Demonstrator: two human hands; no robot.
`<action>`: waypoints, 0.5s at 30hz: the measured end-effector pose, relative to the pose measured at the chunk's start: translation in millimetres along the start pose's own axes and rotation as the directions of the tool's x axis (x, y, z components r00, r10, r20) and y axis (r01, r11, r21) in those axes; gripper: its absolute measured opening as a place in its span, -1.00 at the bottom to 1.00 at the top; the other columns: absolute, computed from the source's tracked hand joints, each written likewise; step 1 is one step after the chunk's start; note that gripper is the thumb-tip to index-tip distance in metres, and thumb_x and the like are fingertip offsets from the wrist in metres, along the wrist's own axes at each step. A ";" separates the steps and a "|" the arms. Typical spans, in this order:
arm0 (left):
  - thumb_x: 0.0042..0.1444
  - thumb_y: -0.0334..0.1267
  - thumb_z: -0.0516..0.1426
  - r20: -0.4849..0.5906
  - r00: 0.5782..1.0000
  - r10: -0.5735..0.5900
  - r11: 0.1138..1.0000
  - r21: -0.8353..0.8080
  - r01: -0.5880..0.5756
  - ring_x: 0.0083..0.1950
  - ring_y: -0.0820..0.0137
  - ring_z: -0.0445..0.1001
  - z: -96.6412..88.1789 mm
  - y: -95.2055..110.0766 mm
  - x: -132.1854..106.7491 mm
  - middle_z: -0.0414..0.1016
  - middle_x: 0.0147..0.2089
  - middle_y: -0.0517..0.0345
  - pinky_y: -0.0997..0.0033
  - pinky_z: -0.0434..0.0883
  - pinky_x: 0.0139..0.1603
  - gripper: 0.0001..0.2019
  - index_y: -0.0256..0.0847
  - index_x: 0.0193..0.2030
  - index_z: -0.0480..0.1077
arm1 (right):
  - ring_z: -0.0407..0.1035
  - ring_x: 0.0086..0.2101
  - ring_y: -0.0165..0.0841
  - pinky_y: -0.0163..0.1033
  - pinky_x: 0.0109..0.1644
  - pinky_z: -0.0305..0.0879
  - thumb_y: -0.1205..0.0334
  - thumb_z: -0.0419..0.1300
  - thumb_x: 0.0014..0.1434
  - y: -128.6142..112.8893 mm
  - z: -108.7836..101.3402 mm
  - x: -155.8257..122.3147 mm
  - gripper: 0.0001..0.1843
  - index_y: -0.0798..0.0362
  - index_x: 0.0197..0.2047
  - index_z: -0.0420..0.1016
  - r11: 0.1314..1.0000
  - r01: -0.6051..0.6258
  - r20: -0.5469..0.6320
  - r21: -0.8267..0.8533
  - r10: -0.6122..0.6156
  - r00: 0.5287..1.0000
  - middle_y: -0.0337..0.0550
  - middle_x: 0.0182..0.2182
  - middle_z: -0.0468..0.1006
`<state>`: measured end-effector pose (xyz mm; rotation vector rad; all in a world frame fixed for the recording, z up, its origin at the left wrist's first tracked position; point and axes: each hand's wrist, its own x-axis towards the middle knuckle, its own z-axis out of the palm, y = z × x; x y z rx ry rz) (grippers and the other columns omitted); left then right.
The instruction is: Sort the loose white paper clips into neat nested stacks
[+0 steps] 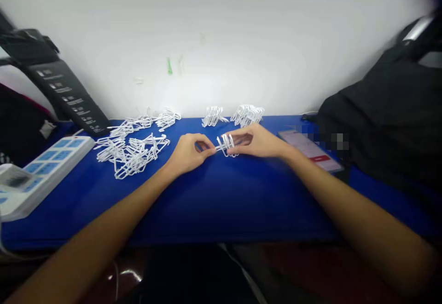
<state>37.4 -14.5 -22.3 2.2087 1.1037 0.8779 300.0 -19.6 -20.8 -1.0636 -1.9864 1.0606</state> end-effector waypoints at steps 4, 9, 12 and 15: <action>0.17 -0.20 0.35 -0.023 1.000 0.000 1.000 -0.029 0.000 -0.27 0.34 0.63 3.7 1.1 -0.8 0.72 -0.23 0.09 0.36 0.50 -0.23 -0.87 -0.19 -0.21 0.66 | 0.70 -0.13 -0.14 -0.06 0.06 0.66 0.03 0.56 0.02 -4.5 1.7 -0.4 -0.32 0.05 0.20 0.67 1.000 0.008 0.010 -0.016 -0.008 1.000 -0.04 -0.10 0.78; 0.20 -0.16 0.35 -0.004 0.999 0.037 0.997 -0.065 -0.037 -0.21 0.32 0.65 5.9 0.5 -1.5 0.73 -0.15 0.08 0.36 0.50 -0.19 -0.80 -0.18 -0.08 0.65 | 0.70 -0.11 -0.13 -0.05 0.07 0.65 0.05 0.55 0.04 -9.1 8.1 -0.4 -0.33 0.03 0.21 0.66 0.997 0.059 0.011 -0.050 -0.058 0.998 -0.07 -0.08 0.78; 0.22 -0.15 0.33 0.022 0.996 0.088 0.996 0.003 -0.088 -0.24 0.32 0.62 5.7 -0.2 -2.1 0.72 -0.19 0.10 0.35 0.47 -0.20 -0.83 -0.18 -0.16 0.67 | 0.69 -0.08 -0.12 -0.03 0.12 0.64 0.09 0.56 0.02 -7.4 14.2 0.7 -0.29 0.04 0.24 0.64 0.996 0.075 -0.015 -0.048 -0.075 0.997 -0.06 -0.05 0.77; 0.23 -0.18 0.32 0.031 0.993 0.116 0.992 0.045 -0.117 -0.27 0.33 0.60 4.7 -1.2 -2.0 0.72 -0.23 0.11 0.36 0.45 -0.20 -0.86 -0.17 -0.18 0.69 | 0.69 -0.07 -0.12 -0.03 0.14 0.63 0.09 0.57 0.01 -5.8 18.6 1.5 -0.30 0.03 0.23 0.65 0.995 0.087 -0.029 -0.054 -0.088 0.996 -0.06 -0.04 0.77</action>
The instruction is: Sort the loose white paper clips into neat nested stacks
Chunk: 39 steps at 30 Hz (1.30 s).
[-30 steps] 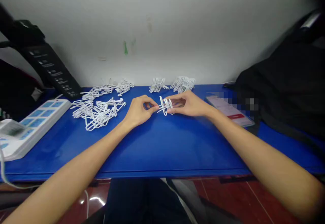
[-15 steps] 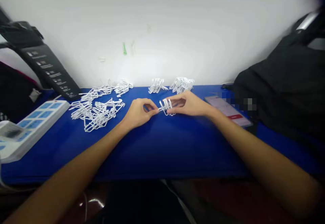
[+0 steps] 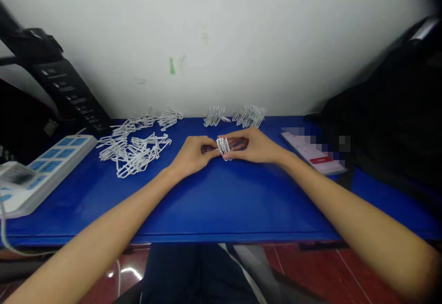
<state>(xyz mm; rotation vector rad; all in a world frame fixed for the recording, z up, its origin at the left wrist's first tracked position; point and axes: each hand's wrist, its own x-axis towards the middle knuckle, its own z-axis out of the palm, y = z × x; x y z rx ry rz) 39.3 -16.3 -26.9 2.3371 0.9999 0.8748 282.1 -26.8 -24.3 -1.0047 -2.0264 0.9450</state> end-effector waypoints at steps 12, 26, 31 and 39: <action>0.21 -0.17 0.33 0.072 0.997 0.009 1.000 -0.008 -0.008 -0.37 0.35 0.57 -5.3 3.6 1.0 0.71 -0.35 0.14 0.39 0.40 -0.29 -0.85 -0.18 -0.24 0.72 | 0.68 -0.13 -0.15 -0.10 0.07 0.62 -0.04 0.55 0.03 -7.2 0.6 -1.4 -0.41 0.04 0.09 0.72 0.997 0.038 0.024 -0.071 -0.037 0.999 -0.08 -0.09 0.78; 0.07 -0.15 0.45 0.061 0.998 0.016 0.987 0.156 -0.026 -0.17 0.22 0.64 -23.8 7.0 2.5 0.75 -0.17 0.08 0.25 0.50 -0.07 -0.77 -0.14 -0.13 0.71 | 0.67 -0.16 -0.14 -0.09 0.00 0.61 -0.04 0.45 0.16 -11.8 -1.5 -3.1 -0.47 0.04 0.13 0.72 0.981 0.090 0.039 -0.169 -0.085 0.996 -0.13 -0.11 0.78; 0.09 -0.06 0.45 -0.164 0.986 0.035 0.829 0.556 0.063 0.17 -0.03 0.52 -85.3 -2.2 4.2 0.70 0.03 -0.03 -0.07 0.36 0.28 -0.66 -0.11 -0.03 0.67 | 0.67 -0.15 -0.11 -0.07 0.02 0.61 -0.02 0.45 0.15 -5.3 -6.5 -2.4 -0.45 0.04 0.16 0.71 0.968 0.067 -0.029 -0.244 -0.076 0.997 -0.11 -0.09 0.78; 0.36 0.21 0.06 -0.172 0.922 -0.348 0.771 0.507 0.386 0.12 0.07 0.59 -152.6 -41.8 -3.9 0.67 0.09 -0.18 0.05 0.45 0.27 -0.38 -0.33 0.16 0.57 | 0.67 -0.20 -0.16 -0.11 0.00 0.61 0.00 0.42 0.19 -5.3 -7.6 -2.5 -0.51 0.05 0.12 0.72 0.958 0.082 -0.038 -0.275 -0.096 0.995 -0.14 -0.16 0.78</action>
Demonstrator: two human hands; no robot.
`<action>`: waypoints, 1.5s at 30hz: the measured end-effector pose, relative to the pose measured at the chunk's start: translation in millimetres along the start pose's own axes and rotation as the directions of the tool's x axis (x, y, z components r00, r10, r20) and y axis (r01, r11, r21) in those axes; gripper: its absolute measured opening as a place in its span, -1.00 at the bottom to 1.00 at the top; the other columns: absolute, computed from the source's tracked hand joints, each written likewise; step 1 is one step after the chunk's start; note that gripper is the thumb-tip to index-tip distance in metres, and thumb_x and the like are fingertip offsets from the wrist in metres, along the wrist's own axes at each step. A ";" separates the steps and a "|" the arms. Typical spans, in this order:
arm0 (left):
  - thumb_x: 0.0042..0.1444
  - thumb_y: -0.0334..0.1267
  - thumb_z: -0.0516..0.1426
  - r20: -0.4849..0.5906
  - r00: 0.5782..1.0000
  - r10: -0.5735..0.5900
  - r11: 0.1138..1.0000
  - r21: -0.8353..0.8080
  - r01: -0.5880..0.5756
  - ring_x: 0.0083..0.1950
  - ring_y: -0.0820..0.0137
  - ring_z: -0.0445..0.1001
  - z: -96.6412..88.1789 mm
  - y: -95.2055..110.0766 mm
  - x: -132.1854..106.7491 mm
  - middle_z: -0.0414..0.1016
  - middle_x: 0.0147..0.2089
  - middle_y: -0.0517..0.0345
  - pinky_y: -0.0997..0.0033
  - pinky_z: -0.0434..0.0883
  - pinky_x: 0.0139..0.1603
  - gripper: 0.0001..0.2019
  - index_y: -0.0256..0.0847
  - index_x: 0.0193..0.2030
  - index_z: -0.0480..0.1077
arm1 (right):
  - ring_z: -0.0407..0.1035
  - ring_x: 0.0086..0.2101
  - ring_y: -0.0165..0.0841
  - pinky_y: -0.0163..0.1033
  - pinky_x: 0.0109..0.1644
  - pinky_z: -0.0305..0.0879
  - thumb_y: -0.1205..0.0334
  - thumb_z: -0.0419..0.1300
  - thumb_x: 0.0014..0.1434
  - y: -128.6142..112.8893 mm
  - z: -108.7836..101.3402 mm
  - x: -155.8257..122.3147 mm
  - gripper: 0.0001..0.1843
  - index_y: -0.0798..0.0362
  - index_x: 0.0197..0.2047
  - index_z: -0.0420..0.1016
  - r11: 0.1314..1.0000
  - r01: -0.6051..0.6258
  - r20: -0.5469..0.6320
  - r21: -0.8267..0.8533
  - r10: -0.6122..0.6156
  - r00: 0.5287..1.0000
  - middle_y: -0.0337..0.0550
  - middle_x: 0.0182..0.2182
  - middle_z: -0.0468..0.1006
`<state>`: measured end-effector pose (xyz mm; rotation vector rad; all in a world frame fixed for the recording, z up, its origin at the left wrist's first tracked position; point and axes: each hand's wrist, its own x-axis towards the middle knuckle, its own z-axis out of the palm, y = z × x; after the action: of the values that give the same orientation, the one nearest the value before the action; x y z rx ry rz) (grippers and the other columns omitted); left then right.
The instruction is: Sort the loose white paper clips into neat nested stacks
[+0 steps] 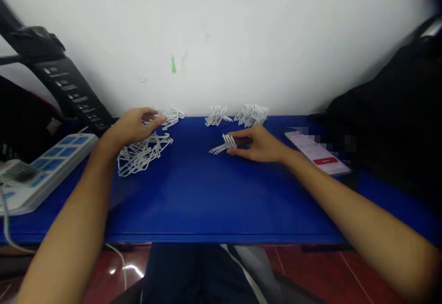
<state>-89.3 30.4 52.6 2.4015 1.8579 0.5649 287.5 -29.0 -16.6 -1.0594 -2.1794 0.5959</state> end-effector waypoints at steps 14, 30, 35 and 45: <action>0.04 0.14 0.19 0.404 0.906 0.127 0.989 -0.120 -0.085 -0.05 0.15 0.66 1.9 -16.9 2.1 0.74 -0.08 0.04 0.31 0.52 0.05 -0.54 -0.17 -0.15 0.67 | 0.68 -0.16 -0.11 -0.11 -0.02 0.62 0.00 0.38 0.23 -0.3 -0.4 0.1 -0.55 0.05 0.10 0.72 1.000 0.025 0.039 0.006 -0.025 0.999 -0.16 -0.14 0.78; 0.06 0.25 0.24 0.451 0.870 0.199 0.978 -0.152 -0.145 -0.05 0.15 0.62 4.5 -24.9 2.5 0.71 -0.08 0.02 0.30 0.49 0.01 -0.50 -0.13 -0.13 0.65 | 0.67 -0.20 -0.16 -0.16 -0.04 0.60 -0.02 0.40 0.21 0.7 -0.9 -0.1 -0.51 0.06 0.12 0.72 1.000 0.008 0.005 -0.029 -0.008 1.000 -0.15 -0.15 0.78; 0.18 0.20 0.15 0.183 0.963 0.199 0.977 -0.114 -0.180 -0.07 0.13 0.59 14.7 -19.2 8.1 0.68 -0.12 -0.02 0.21 0.47 0.02 -0.56 -0.17 -0.20 0.57 | 0.67 -0.20 -0.18 -0.19 -0.06 0.58 -0.04 0.37 0.24 0.6 -1.4 0.3 -0.52 0.06 0.12 0.72 1.000 0.012 0.034 -0.026 -0.012 0.999 -0.17 -0.16 0.78; 0.43 0.04 0.06 -0.372 0.923 0.097 0.934 -0.286 -0.213 -0.32 0.32 0.52 21.3 -3.0 6.0 0.66 -0.17 0.03 0.30 0.42 -0.23 -0.68 -0.15 0.04 0.41 | 0.64 -0.26 -0.21 -0.21 -0.13 0.54 -0.06 0.37 0.24 2.2 -1.4 1.0 -0.50 0.08 0.12 0.71 0.999 0.028 0.031 -0.043 -0.026 0.999 -0.15 -0.20 0.77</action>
<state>-84.1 40.7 33.5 2.3517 1.5231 1.2817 289.2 -26.8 -16.8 -1.0483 -2.2390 0.5583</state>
